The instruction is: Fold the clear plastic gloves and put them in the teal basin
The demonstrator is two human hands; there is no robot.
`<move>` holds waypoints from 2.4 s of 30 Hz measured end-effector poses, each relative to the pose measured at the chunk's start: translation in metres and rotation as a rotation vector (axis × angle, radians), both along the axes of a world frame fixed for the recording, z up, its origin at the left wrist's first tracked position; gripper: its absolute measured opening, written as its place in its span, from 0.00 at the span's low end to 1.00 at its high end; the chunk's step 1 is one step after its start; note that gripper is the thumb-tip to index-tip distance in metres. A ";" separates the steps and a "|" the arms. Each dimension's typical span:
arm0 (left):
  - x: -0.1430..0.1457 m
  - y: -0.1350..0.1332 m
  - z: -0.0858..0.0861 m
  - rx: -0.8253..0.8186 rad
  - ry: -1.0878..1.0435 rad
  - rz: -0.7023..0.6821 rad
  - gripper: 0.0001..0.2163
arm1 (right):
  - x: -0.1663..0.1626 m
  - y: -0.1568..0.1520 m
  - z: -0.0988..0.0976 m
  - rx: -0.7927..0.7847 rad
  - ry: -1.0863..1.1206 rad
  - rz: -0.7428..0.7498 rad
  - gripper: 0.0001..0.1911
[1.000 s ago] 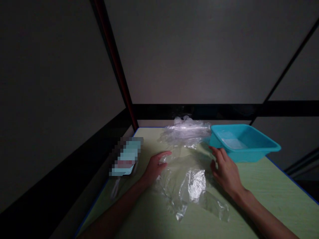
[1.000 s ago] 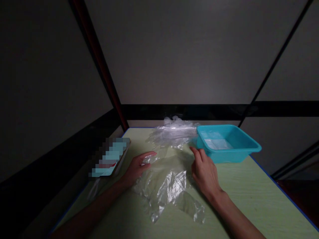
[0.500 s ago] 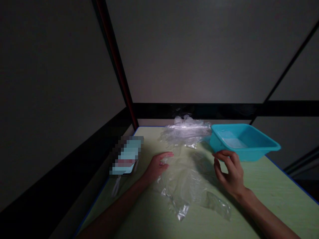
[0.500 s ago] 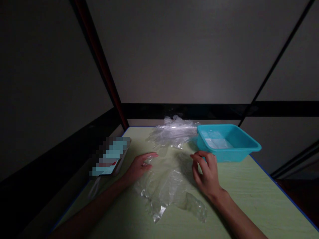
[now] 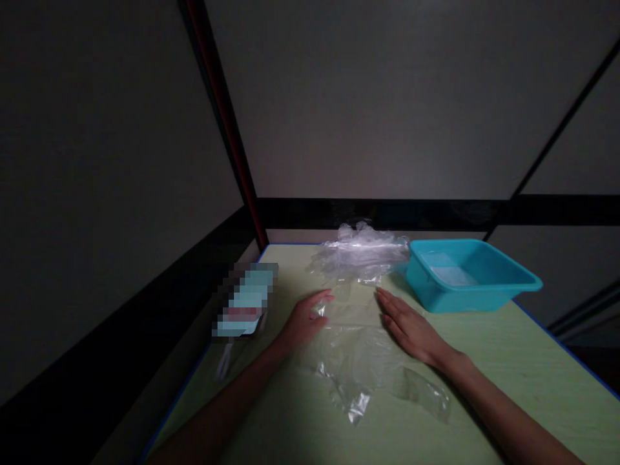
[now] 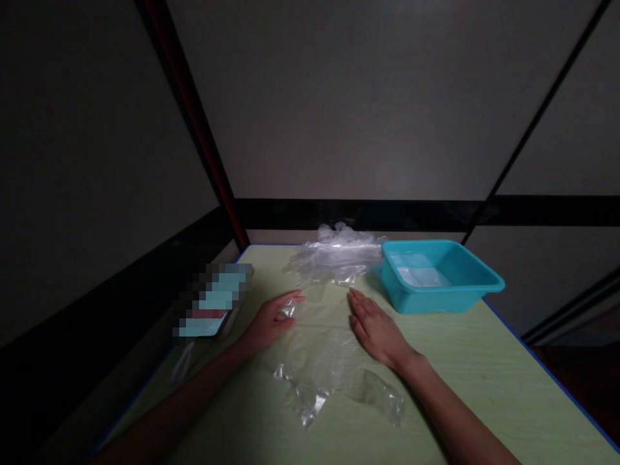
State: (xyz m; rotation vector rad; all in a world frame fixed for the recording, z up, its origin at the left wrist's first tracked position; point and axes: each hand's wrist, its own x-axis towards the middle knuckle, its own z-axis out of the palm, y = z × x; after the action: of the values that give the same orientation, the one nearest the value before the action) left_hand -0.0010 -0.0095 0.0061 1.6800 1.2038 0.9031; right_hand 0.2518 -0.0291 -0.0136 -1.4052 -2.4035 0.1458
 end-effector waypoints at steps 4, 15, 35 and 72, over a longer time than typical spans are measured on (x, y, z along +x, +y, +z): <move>-0.005 0.002 0.002 0.035 0.065 0.045 0.28 | 0.000 -0.001 0.001 0.029 -0.132 -0.031 0.26; -0.010 0.004 0.004 0.320 0.195 0.347 0.16 | -0.003 -0.001 0.000 0.050 -0.177 -0.131 0.26; 0.010 -0.028 -0.004 0.384 0.287 -0.381 0.16 | -0.049 -0.050 0.032 0.230 -0.163 0.573 0.09; 0.030 -0.042 0.000 0.491 0.545 -0.249 0.20 | -0.044 -0.043 0.014 0.027 -0.019 0.108 0.24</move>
State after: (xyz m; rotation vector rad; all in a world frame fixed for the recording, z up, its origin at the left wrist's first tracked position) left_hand 0.0285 -0.0519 0.0056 2.5270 1.1256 0.6293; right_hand 0.2075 -0.0720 0.0009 -1.2706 -2.4881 0.1275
